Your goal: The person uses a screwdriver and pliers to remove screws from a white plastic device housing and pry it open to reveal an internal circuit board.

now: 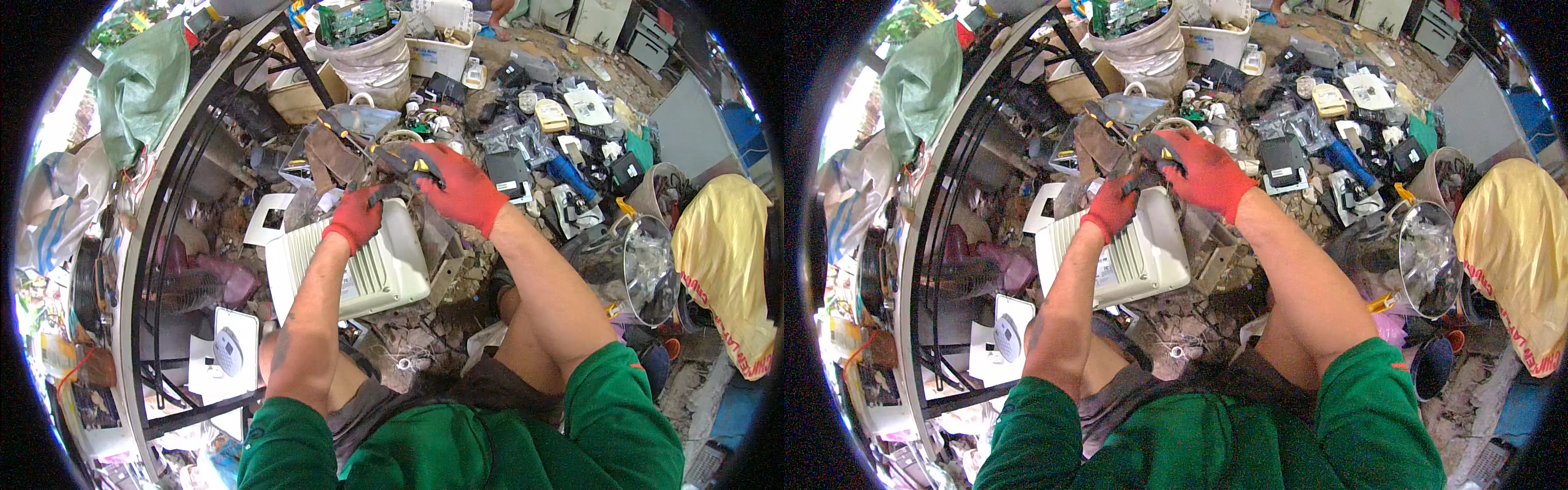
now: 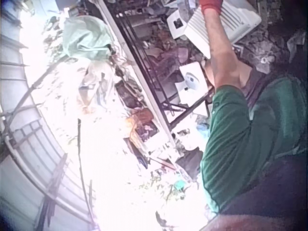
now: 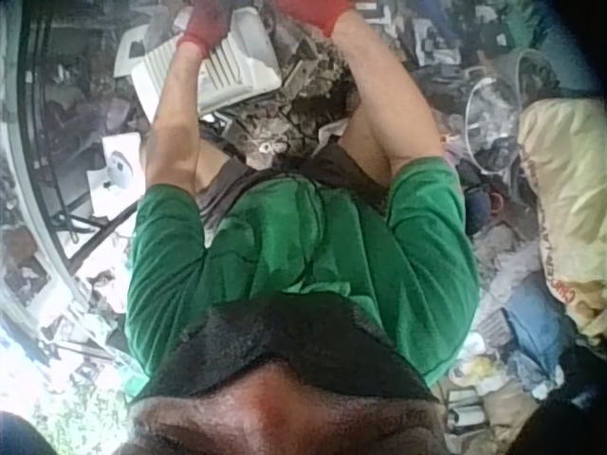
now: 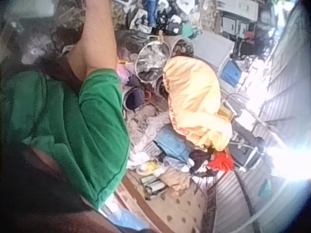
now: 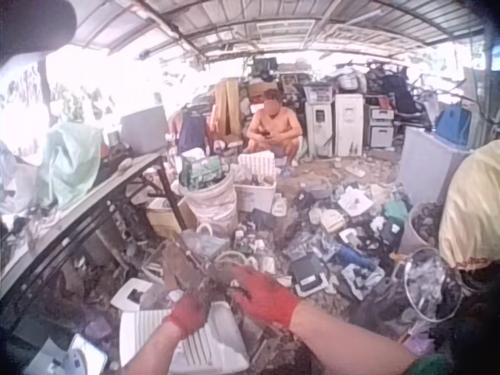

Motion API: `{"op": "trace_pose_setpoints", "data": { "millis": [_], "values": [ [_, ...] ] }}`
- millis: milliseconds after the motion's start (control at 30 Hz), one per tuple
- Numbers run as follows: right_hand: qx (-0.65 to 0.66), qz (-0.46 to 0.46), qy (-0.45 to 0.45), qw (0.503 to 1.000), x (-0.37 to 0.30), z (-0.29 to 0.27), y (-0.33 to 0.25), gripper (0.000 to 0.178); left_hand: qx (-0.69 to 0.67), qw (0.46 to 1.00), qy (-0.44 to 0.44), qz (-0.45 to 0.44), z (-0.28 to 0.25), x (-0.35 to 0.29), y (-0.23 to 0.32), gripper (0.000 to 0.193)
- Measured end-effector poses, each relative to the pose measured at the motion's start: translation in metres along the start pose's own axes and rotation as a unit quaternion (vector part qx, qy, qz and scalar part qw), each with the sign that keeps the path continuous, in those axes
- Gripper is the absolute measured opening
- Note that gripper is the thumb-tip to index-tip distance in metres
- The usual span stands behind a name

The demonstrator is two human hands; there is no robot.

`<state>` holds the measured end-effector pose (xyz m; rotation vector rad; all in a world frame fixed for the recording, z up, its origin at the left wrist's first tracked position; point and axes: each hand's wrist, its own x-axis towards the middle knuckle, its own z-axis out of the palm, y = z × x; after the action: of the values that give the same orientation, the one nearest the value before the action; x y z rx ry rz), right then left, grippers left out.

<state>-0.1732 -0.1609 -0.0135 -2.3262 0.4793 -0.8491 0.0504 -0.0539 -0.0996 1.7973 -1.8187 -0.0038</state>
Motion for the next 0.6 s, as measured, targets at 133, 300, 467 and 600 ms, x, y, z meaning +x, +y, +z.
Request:
{"op": "trace_pose_setpoints", "data": {
  "millis": [133, 300, 467, 600],
  "values": [
    [-0.027, 0.003, 0.001, 1.000, 0.007, 0.012, 0.015, 0.049, -0.127, 0.963, -0.162, -0.173, 0.005, 0.017, 0.007, 0.036],
    [-0.037, 0.014, -0.012, 0.999, 0.013, 0.022, 0.022, 0.049, -0.111, 0.962, -0.183, -0.172, 0.007, 0.021, 0.019, 0.036],
    [-0.026, 0.004, -0.011, 1.000, 0.015, 0.029, 0.023, 0.049, -0.112, 0.972, -0.143, -0.145, 0.018, 0.015, 0.007, 0.035],
    [-0.031, 0.027, -0.025, 0.999, 0.016, 0.025, 0.020, 0.048, -0.108, 0.968, -0.160, -0.159, 0.014, 0.023, 0.017, 0.034]
  ]
}}
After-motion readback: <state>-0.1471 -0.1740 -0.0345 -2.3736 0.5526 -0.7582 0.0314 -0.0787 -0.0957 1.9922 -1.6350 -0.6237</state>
